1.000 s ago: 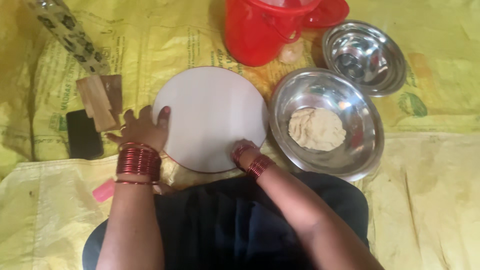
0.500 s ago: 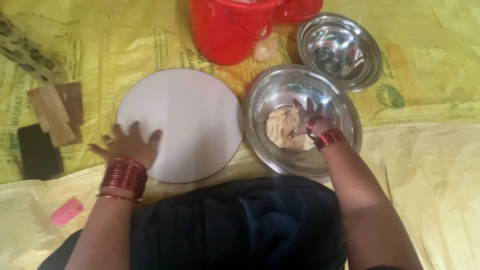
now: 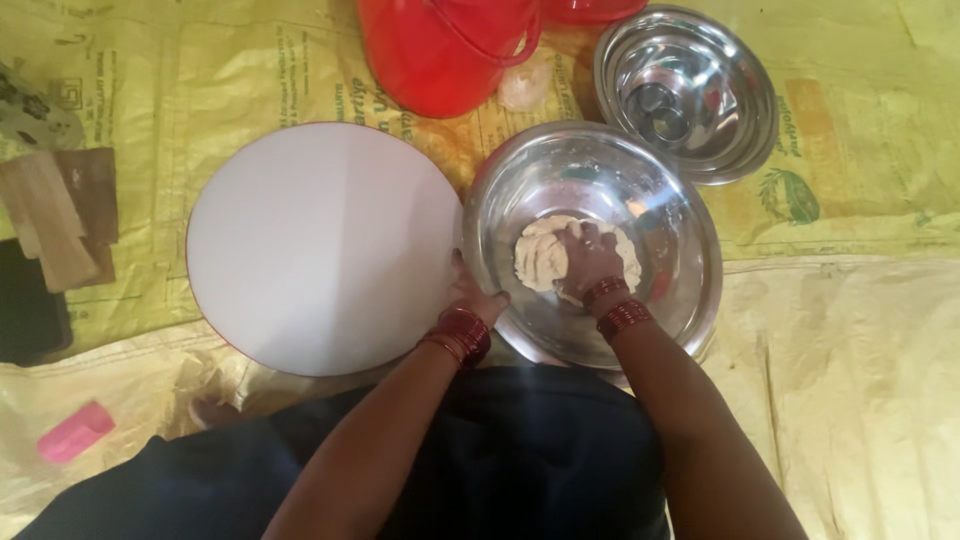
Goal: The person kneads a ball of dough on a white plate using both hands. They repeatedly press, fold, and turn the dough, occasionally lifting and reshaping it. The task continues without interruption until the end of the clip.
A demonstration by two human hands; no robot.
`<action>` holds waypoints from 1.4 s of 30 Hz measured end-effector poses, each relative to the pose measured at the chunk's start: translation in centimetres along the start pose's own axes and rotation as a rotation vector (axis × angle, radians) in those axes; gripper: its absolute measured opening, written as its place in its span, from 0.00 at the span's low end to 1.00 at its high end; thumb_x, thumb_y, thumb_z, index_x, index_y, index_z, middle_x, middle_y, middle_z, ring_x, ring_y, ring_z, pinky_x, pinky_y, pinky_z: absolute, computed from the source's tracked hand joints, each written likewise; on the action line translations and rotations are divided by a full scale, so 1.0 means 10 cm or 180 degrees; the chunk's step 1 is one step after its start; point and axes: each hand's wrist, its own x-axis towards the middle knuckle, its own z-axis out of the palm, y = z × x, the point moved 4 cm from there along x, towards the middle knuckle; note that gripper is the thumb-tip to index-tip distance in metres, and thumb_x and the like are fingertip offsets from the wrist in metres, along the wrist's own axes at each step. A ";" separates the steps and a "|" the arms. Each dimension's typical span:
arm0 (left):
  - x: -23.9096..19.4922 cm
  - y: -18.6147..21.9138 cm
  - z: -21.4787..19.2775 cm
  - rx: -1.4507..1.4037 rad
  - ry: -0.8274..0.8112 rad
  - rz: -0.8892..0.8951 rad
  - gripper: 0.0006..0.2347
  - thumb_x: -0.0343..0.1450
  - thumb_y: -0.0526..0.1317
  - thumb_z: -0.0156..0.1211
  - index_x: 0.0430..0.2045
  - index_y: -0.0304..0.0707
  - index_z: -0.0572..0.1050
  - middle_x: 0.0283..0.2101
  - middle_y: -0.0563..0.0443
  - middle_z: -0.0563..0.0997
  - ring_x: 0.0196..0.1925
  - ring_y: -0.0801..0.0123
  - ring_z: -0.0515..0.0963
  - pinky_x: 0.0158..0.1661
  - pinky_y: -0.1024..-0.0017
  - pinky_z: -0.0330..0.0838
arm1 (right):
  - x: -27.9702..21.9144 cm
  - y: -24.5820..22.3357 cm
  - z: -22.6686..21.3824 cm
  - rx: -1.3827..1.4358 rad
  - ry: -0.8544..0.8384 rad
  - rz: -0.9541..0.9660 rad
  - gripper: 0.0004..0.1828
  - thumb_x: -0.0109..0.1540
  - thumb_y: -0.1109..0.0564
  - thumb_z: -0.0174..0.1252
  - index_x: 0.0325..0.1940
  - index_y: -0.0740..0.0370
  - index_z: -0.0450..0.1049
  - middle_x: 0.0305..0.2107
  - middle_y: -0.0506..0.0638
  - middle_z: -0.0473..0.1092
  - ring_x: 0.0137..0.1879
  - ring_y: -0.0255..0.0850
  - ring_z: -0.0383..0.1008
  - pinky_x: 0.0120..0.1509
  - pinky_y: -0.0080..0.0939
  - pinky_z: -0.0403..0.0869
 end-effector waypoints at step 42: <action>-1.14 -1.56 -3.66 -0.1979 0.2261 0.0582 0.33 0.75 0.43 0.61 0.71 0.29 0.52 0.39 0.39 0.83 0.38 0.67 0.84 0.36 0.72 0.78 | -0.34 -3.30 0.06 0.1241 0.0683 -0.1956 0.40 0.54 0.58 0.54 0.72 0.55 0.60 0.69 0.73 0.51 0.71 0.70 0.54 0.70 0.60 0.61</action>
